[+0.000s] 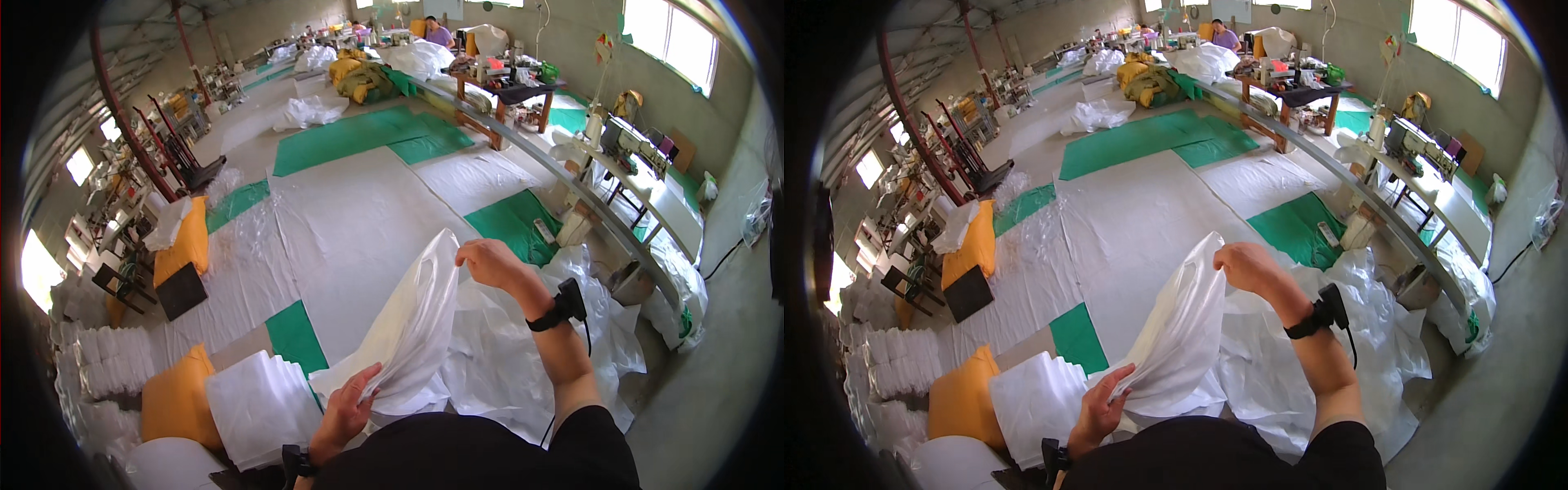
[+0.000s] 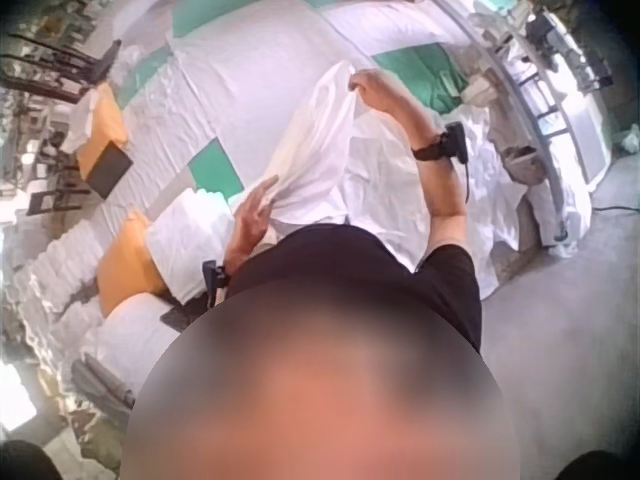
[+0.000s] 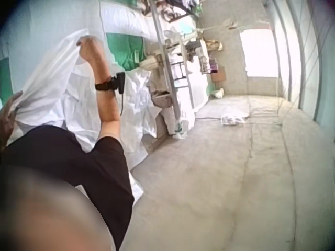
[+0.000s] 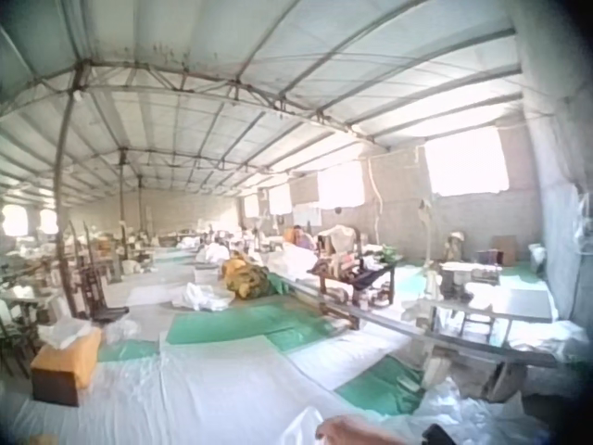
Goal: Folding and stacking large white plastic sheets in a manufacturing facility.
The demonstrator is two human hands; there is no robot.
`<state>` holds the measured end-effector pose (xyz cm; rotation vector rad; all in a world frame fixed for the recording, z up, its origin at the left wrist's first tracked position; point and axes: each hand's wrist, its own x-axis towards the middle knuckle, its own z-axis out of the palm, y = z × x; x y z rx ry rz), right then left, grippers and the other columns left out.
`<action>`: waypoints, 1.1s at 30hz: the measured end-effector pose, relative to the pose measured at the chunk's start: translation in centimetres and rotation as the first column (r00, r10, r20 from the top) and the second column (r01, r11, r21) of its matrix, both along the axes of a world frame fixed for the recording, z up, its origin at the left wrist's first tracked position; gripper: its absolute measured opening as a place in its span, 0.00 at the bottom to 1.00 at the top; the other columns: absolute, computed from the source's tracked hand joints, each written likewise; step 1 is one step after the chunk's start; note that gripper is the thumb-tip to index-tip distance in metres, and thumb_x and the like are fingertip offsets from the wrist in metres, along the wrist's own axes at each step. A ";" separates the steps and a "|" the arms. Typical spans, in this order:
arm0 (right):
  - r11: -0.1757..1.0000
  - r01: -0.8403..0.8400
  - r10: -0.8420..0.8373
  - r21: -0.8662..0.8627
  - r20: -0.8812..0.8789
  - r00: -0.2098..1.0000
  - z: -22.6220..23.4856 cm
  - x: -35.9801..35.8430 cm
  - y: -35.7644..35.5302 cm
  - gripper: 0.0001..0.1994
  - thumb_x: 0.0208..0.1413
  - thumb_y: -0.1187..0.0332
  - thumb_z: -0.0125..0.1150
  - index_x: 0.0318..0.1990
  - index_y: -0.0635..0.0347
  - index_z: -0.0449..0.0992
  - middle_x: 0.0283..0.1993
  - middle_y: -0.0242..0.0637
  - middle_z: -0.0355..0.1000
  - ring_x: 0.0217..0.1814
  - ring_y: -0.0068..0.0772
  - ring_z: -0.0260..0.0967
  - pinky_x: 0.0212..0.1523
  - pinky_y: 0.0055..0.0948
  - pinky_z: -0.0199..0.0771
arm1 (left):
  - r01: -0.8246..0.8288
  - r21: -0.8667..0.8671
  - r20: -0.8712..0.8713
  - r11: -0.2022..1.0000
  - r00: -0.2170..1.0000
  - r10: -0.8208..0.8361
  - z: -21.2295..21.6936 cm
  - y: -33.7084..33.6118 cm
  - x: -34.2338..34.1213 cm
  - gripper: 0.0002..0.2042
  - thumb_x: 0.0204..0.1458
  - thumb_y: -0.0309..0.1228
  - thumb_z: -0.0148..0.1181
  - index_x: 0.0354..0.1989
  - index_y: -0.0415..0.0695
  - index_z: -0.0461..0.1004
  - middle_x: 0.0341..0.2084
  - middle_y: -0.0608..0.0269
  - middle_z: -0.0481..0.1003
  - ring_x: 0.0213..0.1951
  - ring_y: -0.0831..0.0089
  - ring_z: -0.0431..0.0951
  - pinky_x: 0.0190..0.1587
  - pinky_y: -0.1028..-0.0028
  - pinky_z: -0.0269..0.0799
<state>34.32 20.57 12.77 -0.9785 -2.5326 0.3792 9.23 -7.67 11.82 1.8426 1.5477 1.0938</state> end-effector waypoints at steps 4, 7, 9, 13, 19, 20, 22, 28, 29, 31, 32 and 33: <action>0.980 -0.197 0.189 -0.030 -0.172 0.967 -2.8 -0.9 0.6 0.12 0.43 0.77 0.47 0.33 0.57 0.77 0.33 0.43 0.75 0.40 0.47 0.71 0.39 0.40 0.70 | 0.069 -0.005 -0.004 0.998 0.998 -0.069 0.9 -0.4 0.2 0.21 0.47 0.18 0.58 0.52 0.41 0.68 0.47 0.50 0.73 0.49 0.54 0.73 0.49 0.68 0.70; 0.965 -0.142 0.210 -0.221 0.323 0.923 -7.7 -1.0 3.4 0.16 0.40 0.77 0.50 0.38 0.55 0.78 0.36 0.43 0.75 0.39 0.46 0.72 0.40 0.39 0.71 | 0.050 -0.052 -0.082 0.997 0.995 -0.054 2.2 -2.2 0.0 0.21 0.46 0.18 0.58 0.52 0.41 0.69 0.46 0.51 0.73 0.48 0.55 0.74 0.49 0.69 0.70; 0.967 -0.038 0.153 -0.251 0.455 0.877 -13.4 1.7 6.7 0.18 0.39 0.76 0.54 0.42 0.53 0.77 0.40 0.43 0.75 0.40 0.46 0.72 0.39 0.38 0.72 | 0.024 0.009 -0.050 1.000 0.998 -0.023 2.1 -3.3 -1.0 0.20 0.46 0.18 0.58 0.50 0.44 0.72 0.45 0.53 0.74 0.47 0.57 0.76 0.47 0.70 0.71; 0.901 0.171 0.120 -0.398 0.609 0.784 -9.6 1.9 3.1 0.26 0.40 0.70 0.59 0.53 0.48 0.71 0.41 0.40 0.74 0.41 0.46 0.73 0.39 0.38 0.73 | -0.061 0.149 -0.013 0.987 0.998 0.064 2.2 -4.0 -2.5 0.17 0.52 0.17 0.50 0.52 0.38 0.69 0.46 0.55 0.73 0.48 0.66 0.74 0.49 0.72 0.69; 0.923 -0.367 0.326 -0.115 0.739 0.589 -6.0 0.4 -4.3 0.17 0.50 0.67 0.53 0.48 0.36 0.73 0.43 0.32 0.71 0.50 0.37 0.69 0.45 0.37 0.70 | -0.365 0.103 -0.013 0.925 0.930 0.368 4.2 -4.9 -5.9 0.14 0.46 0.17 0.56 0.42 0.40 0.76 0.37 0.57 0.78 0.41 0.68 0.77 0.47 0.72 0.70; 0.911 -0.381 0.344 -0.156 0.797 0.496 -5.7 0.2 -4.0 0.21 0.49 0.66 0.53 0.52 0.32 0.70 0.43 0.33 0.70 0.52 0.37 0.68 0.46 0.38 0.69 | -0.391 0.086 0.031 0.916 0.920 0.390 5.3 -4.7 -6.1 0.12 0.46 0.18 0.56 0.41 0.40 0.76 0.35 0.57 0.79 0.40 0.68 0.78 0.46 0.73 0.70; 0.923 -0.361 0.315 -0.137 0.808 0.497 -6.4 0.6 -3.7 0.19 0.50 0.65 0.53 0.51 0.32 0.71 0.44 0.32 0.69 0.53 0.37 0.67 0.46 0.39 0.68 | -0.374 0.135 -0.011 0.918 0.925 0.379 6.0 -4.2 -6.8 0.11 0.47 0.19 0.56 0.40 0.40 0.76 0.34 0.58 0.79 0.38 0.69 0.78 0.44 0.74 0.70; 0.930 -0.348 0.158 0.121 0.722 0.673 -7.5 1.0 -6.9 0.08 0.49 0.63 0.55 0.34 0.38 0.80 0.44 0.32 0.69 0.52 0.38 0.66 0.47 0.38 0.68 | -0.299 0.141 0.002 0.944 0.953 0.302 6.2 -4.0 -8.8 0.12 0.48 0.19 0.57 0.42 0.40 0.74 0.37 0.58 0.78 0.41 0.66 0.78 0.45 0.73 0.72; 0.917 -0.389 0.172 0.088 0.792 0.585 -8.0 0.6 -7.0 0.06 0.48 0.64 0.56 0.31 0.42 0.80 0.43 0.31 0.69 0.52 0.37 0.67 0.47 0.36 0.68 | -0.288 0.154 0.004 0.945 0.957 0.291 6.3 -4.0 -8.9 0.11 0.48 0.19 0.58 0.42 0.40 0.74 0.37 0.58 0.78 0.40 0.65 0.78 0.44 0.73 0.72; 0.895 -0.440 0.192 0.075 0.826 0.531 -8.3 1.0 -7.4 0.05 0.44 0.64 0.57 0.22 0.49 0.78 0.39 0.29 0.69 0.49 0.34 0.67 0.45 0.33 0.68 | -0.267 0.152 0.003 0.952 0.963 0.270 5.9 -4.2 -9.4 0.12 0.48 0.19 0.58 0.42 0.41 0.74 0.37 0.58 0.78 0.41 0.66 0.78 0.43 0.73 0.72; 0.885 -0.459 0.196 0.074 0.836 0.513 -7.5 0.9 -7.4 0.05 0.44 0.64 0.57 0.22 0.49 0.78 0.39 0.29 0.69 0.49 0.34 0.67 0.45 0.33 0.68 | -0.253 0.147 -0.015 0.956 0.966 0.257 5.6 -4.6 -9.8 0.12 0.48 0.20 0.58 0.43 0.42 0.74 0.37 0.58 0.78 0.41 0.66 0.78 0.43 0.73 0.72; 0.852 -0.506 0.197 0.134 0.813 0.548 -5.9 0.8 -7.6 0.05 0.44 0.64 0.57 0.23 0.49 0.78 0.38 0.29 0.69 0.49 0.33 0.66 0.45 0.33 0.68 | -0.281 0.149 -0.075 0.948 0.953 0.294 5.5 -4.8 -10.2 0.11 0.49 0.22 0.59 0.43 0.42 0.73 0.34 0.55 0.78 0.38 0.63 0.79 0.38 0.72 0.72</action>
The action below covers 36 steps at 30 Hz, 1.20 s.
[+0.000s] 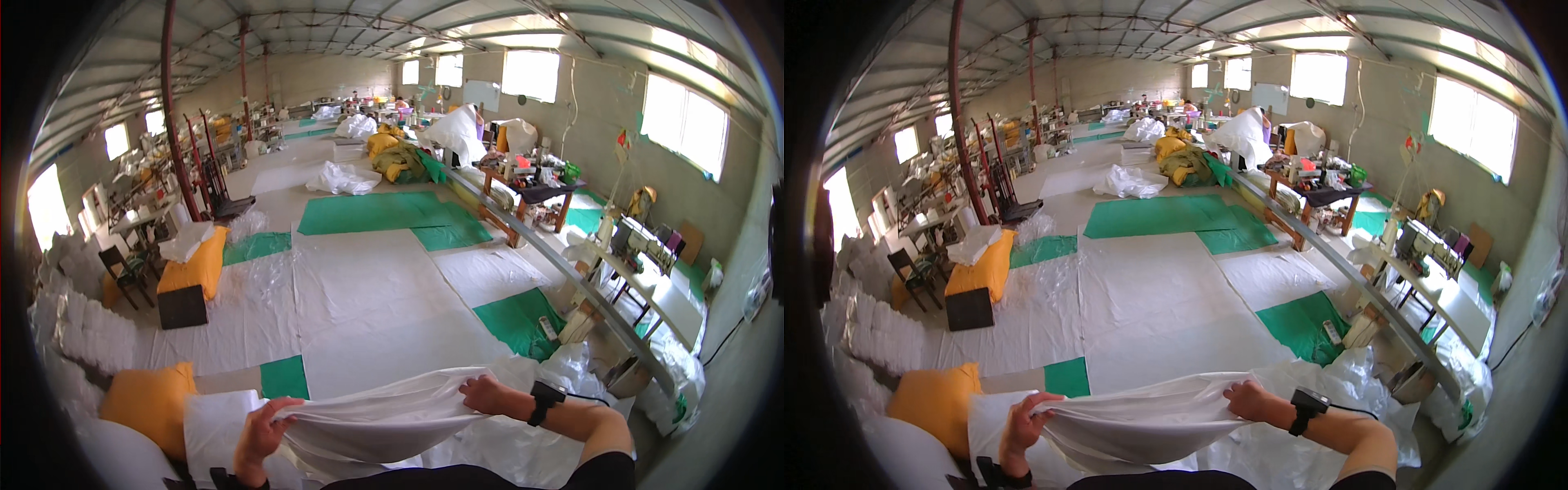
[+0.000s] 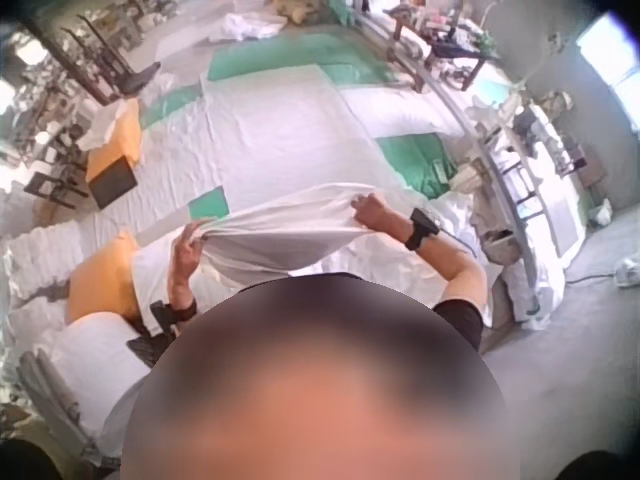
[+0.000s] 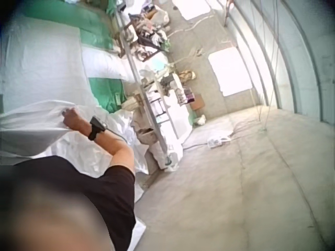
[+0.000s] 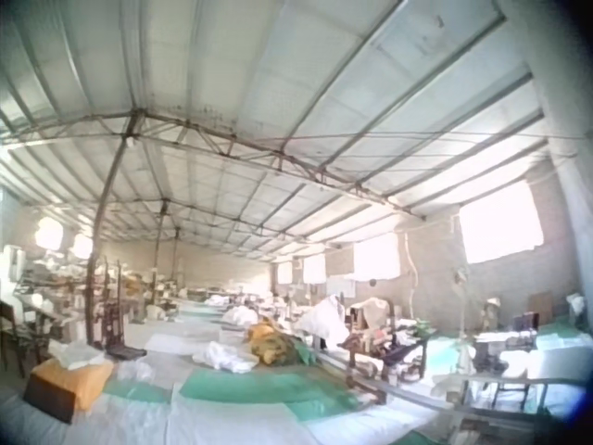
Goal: Folding and stacking large white plastic sheets in a manufacturing facility.
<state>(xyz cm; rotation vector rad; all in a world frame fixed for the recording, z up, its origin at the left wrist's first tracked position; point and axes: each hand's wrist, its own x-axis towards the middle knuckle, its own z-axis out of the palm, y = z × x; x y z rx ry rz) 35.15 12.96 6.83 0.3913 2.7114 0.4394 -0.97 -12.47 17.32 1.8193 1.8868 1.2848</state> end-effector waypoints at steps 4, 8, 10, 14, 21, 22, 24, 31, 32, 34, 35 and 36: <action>0.999 -0.027 0.012 -0.033 -0.375 0.927 5.0 0.2 1.1 0.04 0.42 0.65 0.59 0.24 0.47 0.79 0.39 0.27 0.73 0.48 0.31 0.65 0.47 0.34 0.64 | -0.186 -0.044 -0.053 0.982 0.982 0.183 -3.8 -0.9 -3.3 0.10 0.50 0.24 0.59 0.40 0.41 0.68 0.27 0.50 0.75 0.31 0.55 0.78 0.32 0.69 0.71; 0.902 -0.144 -0.183 -0.408 -0.660 0.729 10.8 1.6 3.2 0.05 0.43 0.63 0.62 0.21 0.50 0.78 0.32 0.24 0.74 0.45 0.31 0.65 0.51 0.39 0.60 | -0.177 -0.020 -0.043 0.984 0.984 0.176 -5.8 -1.3 -3.5 0.08 0.50 0.24 0.58 0.39 0.41 0.69 0.27 0.50 0.75 0.31 0.57 0.78 0.32 0.69 0.71; 0.956 -0.122 -0.092 -0.266 -0.668 0.738 14.4 2.1 2.1 0.08 0.44 0.60 0.63 0.21 0.50 0.77 0.31 0.25 0.73 0.43 0.31 0.64 0.53 0.41 0.57 | -0.265 0.012 0.053 0.964 0.963 0.264 -6.9 -2.0 -4.2 0.07 0.50 0.23 0.56 0.37 0.41 0.70 0.26 0.52 0.75 0.31 0.58 0.78 0.33 0.70 0.71; 0.999 -0.038 0.031 0.004 -0.661 0.750 15.9 4.5 1.9 0.14 0.47 0.54 0.64 0.19 0.53 0.77 0.26 0.27 0.71 0.39 0.33 0.64 0.58 0.45 0.50 | -0.215 0.071 0.071 0.974 0.975 0.210 -6.5 -0.8 -4.2 0.06 0.49 0.21 0.55 0.36 0.40 0.72 0.26 0.54 0.74 0.30 0.63 0.78 0.33 0.72 0.71; 0.995 0.072 -0.094 -0.064 -0.816 0.571 17.1 -3.1 -2.4 0.37 0.39 0.45 0.67 0.55 0.57 0.65 0.34 0.39 0.73 0.48 0.38 0.67 0.63 0.51 0.46 | 0.035 0.241 0.227 0.970 0.970 -0.091 -4.7 7.2 -1.1 0.07 0.49 0.17 0.53 0.37 0.35 0.72 0.29 0.55 0.76 0.33 0.71 0.78 0.39 0.72 0.73; 0.990 -0.096 -0.033 -0.101 -0.840 0.542 16.9 -5.4 -4.2 0.47 0.36 0.45 0.68 0.64 0.57 0.55 0.36 0.40 0.73 0.50 0.39 0.67 0.63 0.52 0.45 | 0.166 0.246 0.206 0.955 0.954 -0.219 -3.3 8.6 1.8 0.07 0.48 0.16 0.53 0.37 0.34 0.72 0.29 0.55 0.76 0.33 0.72 0.78 0.40 0.72 0.74; 0.951 -0.223 -0.040 -0.216 -0.797 0.602 15.6 -9.4 -6.7 0.52 0.36 0.49 0.70 0.67 0.55 0.46 0.40 0.41 0.74 0.50 0.40 0.68 0.63 0.54 0.44 | 0.381 0.070 -0.148 0.922 0.918 -0.368 -0.3 10.2 6.5 0.06 0.48 0.20 0.58 0.35 0.37 0.73 0.31 0.57 0.76 0.33 0.73 0.77 0.39 0.71 0.74; 0.853 0.007 -0.451 -0.522 -0.732 0.511 11.3 -12.0 -2.7 0.10 0.45 0.64 0.66 0.31 0.59 0.77 0.23 0.45 0.70 0.23 0.42 0.68 0.27 0.32 0.68 | -0.122 0.181 0.285 0.976 0.956 0.067 -6.5 10.8 8.5 0.21 0.45 0.30 0.66 0.47 0.41 0.67 0.35 0.56 0.73 0.38 0.63 0.75 0.42 0.66 0.71; 0.786 -0.067 -0.532 -0.614 -0.728 0.432 11.6 -12.0 -2.6 0.08 0.45 0.65 0.66 0.28 0.60 0.77 0.22 0.46 0.70 0.21 0.41 0.66 0.26 0.30 0.67 | -0.072 0.182 0.175 0.981 0.984 0.040 -9.1 10.9 8.0 0.19 0.46 0.29 0.65 0.46 0.41 0.68 0.35 0.55 0.73 0.39 0.61 0.75 0.42 0.66 0.70; 0.799 -0.053 -0.474 -0.599 -0.682 0.557 14.3 -12.3 -3.2 0.09 0.44 0.67 0.67 0.31 0.61 0.77 0.24 0.43 0.71 0.22 0.31 0.65 0.27 0.29 0.67 | -0.024 0.119 0.144 0.993 0.990 0.007 -11.8 9.8 7.0 0.14 0.47 0.28 0.62 0.42 0.39 0.71 0.34 0.53 0.74 0.38 0.58 0.74 0.41 0.65 0.69; 0.781 -0.067 -0.474 -0.621 -0.659 0.584 14.4 -12.7 -3.3 0.09 0.44 0.67 0.67 0.31 0.61 0.77 0.24 0.43 0.71 0.22 0.31 0.65 0.27 0.29 0.67 | -0.015 0.068 0.223 0.998 0.975 -0.001 -12.1 9.3 6.4 0.11 0.49 0.28 0.61 0.40 0.38 0.72 0.33 0.52 0.74 0.37 0.56 0.74 0.39 0.66 0.70; 0.726 -0.070 -0.521 -0.684 -0.614 0.593 14.5 -12.8 -3.3 0.09 0.45 0.66 0.65 0.31 0.60 0.76 0.26 0.44 0.71 0.25 0.38 0.67 0.29 0.31 0.67 | -0.017 -0.050 0.343 0.999 0.939 0.034 -11.1 9.1 6.3 0.07 0.51 0.27 0.57 0.36 0.37 0.74 0.30 0.51 0.75 0.35 0.58 0.75 0.38 0.68 0.70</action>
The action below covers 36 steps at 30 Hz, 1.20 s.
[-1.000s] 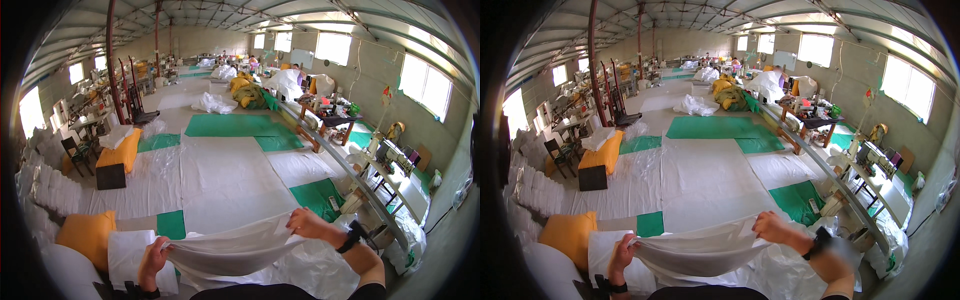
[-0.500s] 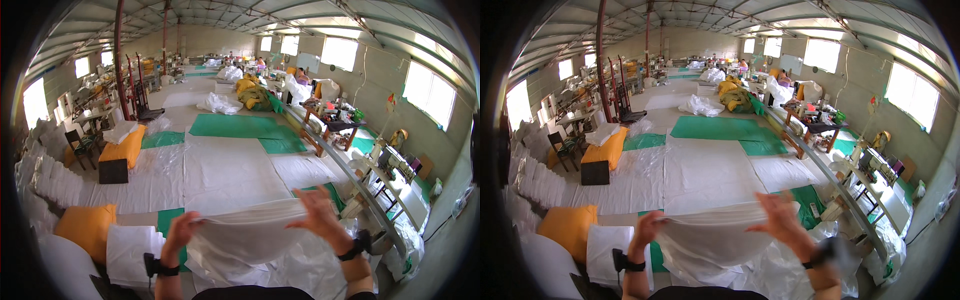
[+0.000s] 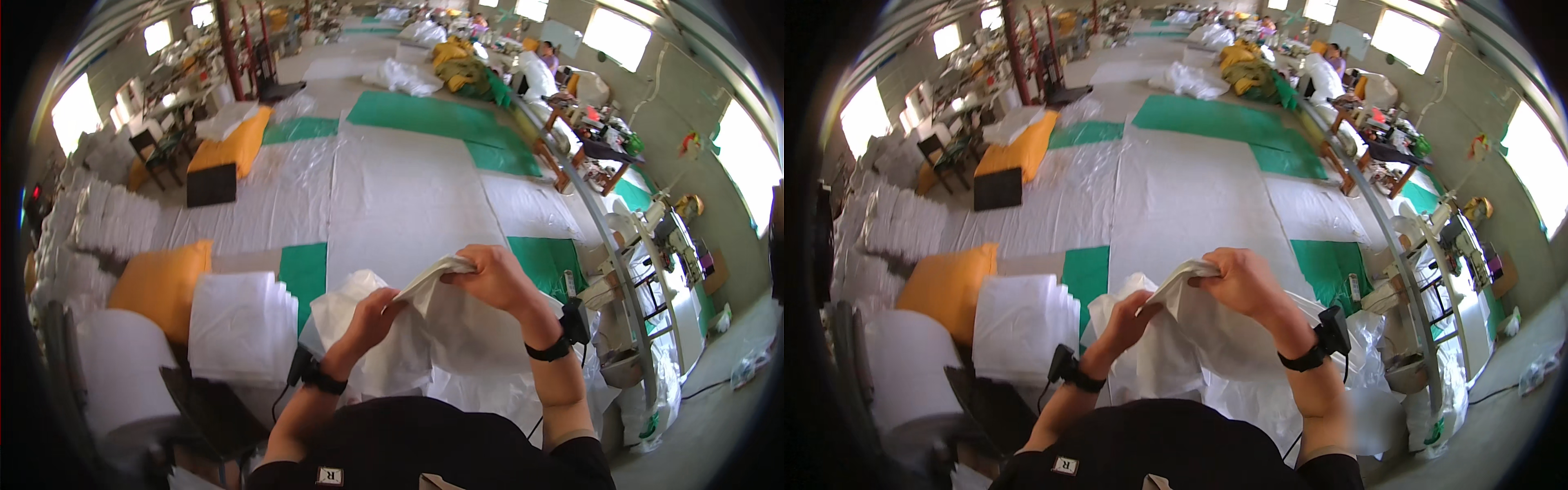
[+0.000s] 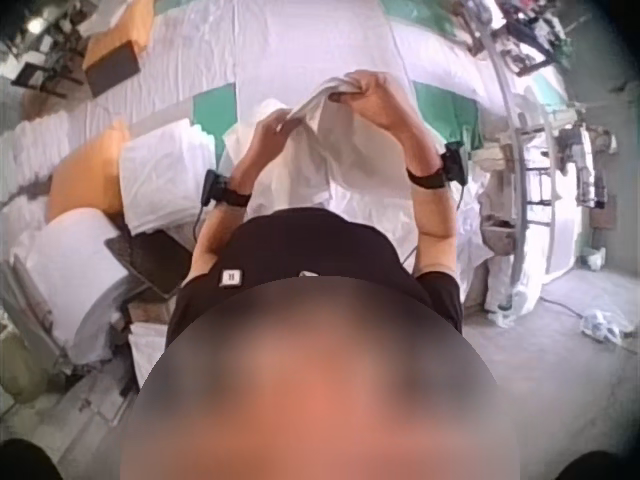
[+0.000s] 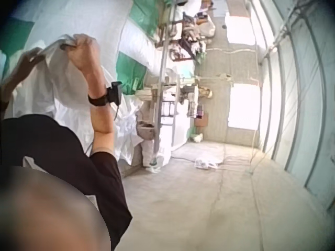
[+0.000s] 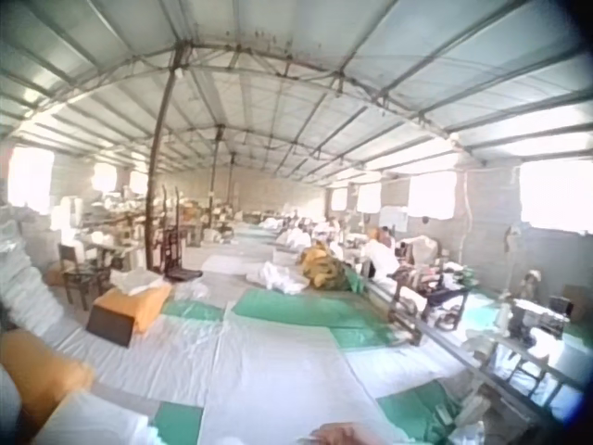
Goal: Folding and stacking large white plastic sheets in a manufacturing facility.
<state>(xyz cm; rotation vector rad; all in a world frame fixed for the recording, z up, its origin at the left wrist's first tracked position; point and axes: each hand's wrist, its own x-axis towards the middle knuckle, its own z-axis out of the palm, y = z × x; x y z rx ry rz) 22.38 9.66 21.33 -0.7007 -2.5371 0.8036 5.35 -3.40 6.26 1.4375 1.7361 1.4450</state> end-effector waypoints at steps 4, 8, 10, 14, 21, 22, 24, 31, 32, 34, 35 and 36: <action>0.978 -0.086 0.088 -0.191 0.003 0.996 -0.2 -0.5 -0.2 0.10 0.47 0.65 0.65 0.34 0.60 0.76 0.26 0.37 0.73 0.27 0.30 0.68 0.31 0.29 0.67 | 0.044 0.050 0.018 0.998 0.999 -0.045 0.1 -0.2 -0.4 0.07 0.54 0.27 0.56 0.37 0.37 0.75 0.29 0.58 0.77 0.33 0.72 0.75 0.38 0.74 0.70; 0.920 -0.131 0.109 -0.370 -0.080 0.991 -2.6 -0.7 1.5 0.10 0.49 0.65 0.66 0.35 0.62 0.76 0.23 0.30 0.70 0.27 0.13 0.60 0.29 0.24 0.65 | -0.024 0.115 -0.072 0.993 0.997 0.032 -1.8 -0.1 -0.7 0.13 0.50 0.28 0.60 0.44 0.38 0.72 0.37 0.53 0.74 0.40 0.61 0.74 0.43 0.69 0.69; 0.963 0.084 -0.116 -0.258 -0.110 0.987 -2.5 -0.1 3.3 0.10 0.49 0.65 0.66 0.34 0.62 0.77 0.20 0.30 0.66 0.26 0.12 0.56 0.27 0.24 0.64 | -0.251 0.258 -0.280 0.933 0.905 0.321 -1.2 0.2 -0.9 0.25 0.44 0.32 0.66 0.51 0.39 0.66 0.45 0.50 0.70 0.48 0.52 0.68 0.49 0.63 0.66; 0.932 0.358 -0.339 0.049 -0.228 0.913 1.7 0.3 7.6 0.12 0.48 0.62 0.66 0.31 0.63 0.77 0.16 0.37 0.66 0.22 0.19 0.62 0.25 0.29 0.64 | -0.465 0.104 -0.211 0.879 0.854 0.476 -5.0 -1.2 -1.9 0.21 0.43 0.36 0.67 0.41 0.40 0.68 0.33 0.53 0.72 0.38 0.56 0.74 0.37 0.64 0.69; 0.721 0.527 -0.458 0.450 -0.262 0.850 7.9 -4.1 8.4 0.14 0.48 0.55 0.62 0.30 0.58 0.77 0.27 0.48 0.72 0.32 0.53 0.70 0.32 0.45 0.68 | 0.248 -0.226 -0.098 0.942 0.956 -0.275 -10.6 -2.3 6.1 0.16 0.51 0.41 0.58 0.45 0.47 0.73 0.34 0.57 0.76 0.35 0.57 0.77 0.37 0.65 0.72; 0.700 0.540 -0.483 0.466 -0.248 0.840 8.4 -4.6 8.2 0.14 0.49 0.55 0.61 0.30 0.57 0.77 0.27 0.48 0.72 0.32 0.52 0.71 0.33 0.45 0.68 | 0.342 -0.235 -0.192 0.910 0.901 -0.389 -10.8 -1.2 7.0 0.16 0.51 0.39 0.57 0.46 0.48 0.73 0.36 0.57 0.76 0.37 0.57 0.76 0.39 0.65 0.71; 0.702 0.533 -0.464 0.472 -0.263 0.846 9.4 -5.2 7.5 0.14 0.49 0.55 0.61 0.30 0.57 0.77 0.27 0.48 0.72 0.32 0.52 0.71 0.32 0.44 0.69 | 0.430 -0.252 -0.271 0.867 0.828 -0.490 -10.2 0.7 7.9 0.15 0.51 0.38 0.57 0.47 0.49 0.73 0.37 0.58 0.76 0.39 0.57 0.76 0.41 0.64 0.71; 0.604 0.615 -0.412 0.507 -0.461 0.785 14.9 0.2 5.4 0.13 0.48 0.60 0.64 0.33 0.62 0.77 0.21 0.43 0.70 0.20 0.32 0.62 0.28 0.28 0.66 | -0.226 -0.334 -0.559 0.915 0.829 0.001 -12.8 7.6 -7.2 0.42 0.41 0.52 0.63 0.64 0.47 0.54 0.63 0.58 0.56 0.65 0.53 0.51 0.59 0.41 0.48; 0.612 0.632 -0.400 0.474 -0.504 0.765 15.7 1.1 4.9 0.14 0.48 0.60 0.64 0.35 0.62 0.78 0.23 0.44 0.70 0.21 0.30 0.62 0.29 0.27 0.66 | -0.285 -0.349 -0.595 0.893 0.803 0.024 -9.7 8.3 -8.8 0.45 0.39 0.54 0.64 0.65 0.47 0.51 0.64 0.58 0.54 0.66 0.50 0.47 0.59 0.41 0.47; 0.561 0.711 -0.462 0.423 -0.553 0.693 17.5 1.4 2.6 0.15 0.49 0.61 0.63 0.39 0.63 0.77 0.27 0.48 0.72 0.24 0.32 0.64 0.34 0.26 0.67 | -0.278 -0.267 -0.653 0.923 0.757 0.040 -6.3 8.4 -10.0 0.45 0.39 0.52 0.65 0.63 0.40 0.53 0.62 0.52 0.56 0.63 0.50 0.54 0.56 0.48 0.56; 0.539 0.724 -0.458 0.430 -0.571 0.681 18.3 1.7 1.9 0.15 0.49 0.61 0.63 0.39 0.63 0.77 0.27 0.48 0.72 0.24 0.32 0.64 0.34 0.26 0.67 | -0.227 -0.223 -0.685 0.948 0.728 0.013 -5.2 9.3 -9.2 0.45 0.39 0.52 0.65 0.63 0.40 0.53 0.61 0.50 0.59 0.62 0.50 0.57 0.55 0.50 0.59; 0.496 0.740 -0.467 0.454 -0.579 0.668 18.6 2.3 2.1 0.15 0.49 0.61 0.62 0.38 0.64 0.77 0.28 0.50 0.72 0.25 0.38 0.65 0.34 0.29 0.67 | -0.230 -0.360 -0.563 0.904 0.826 -0.014 -3.1 10.0 -6.4 0.44 0.39 0.52 0.65 0.61 0.39 0.55 0.58 0.48 0.61 0.59 0.51 0.60 0.53 0.52 0.61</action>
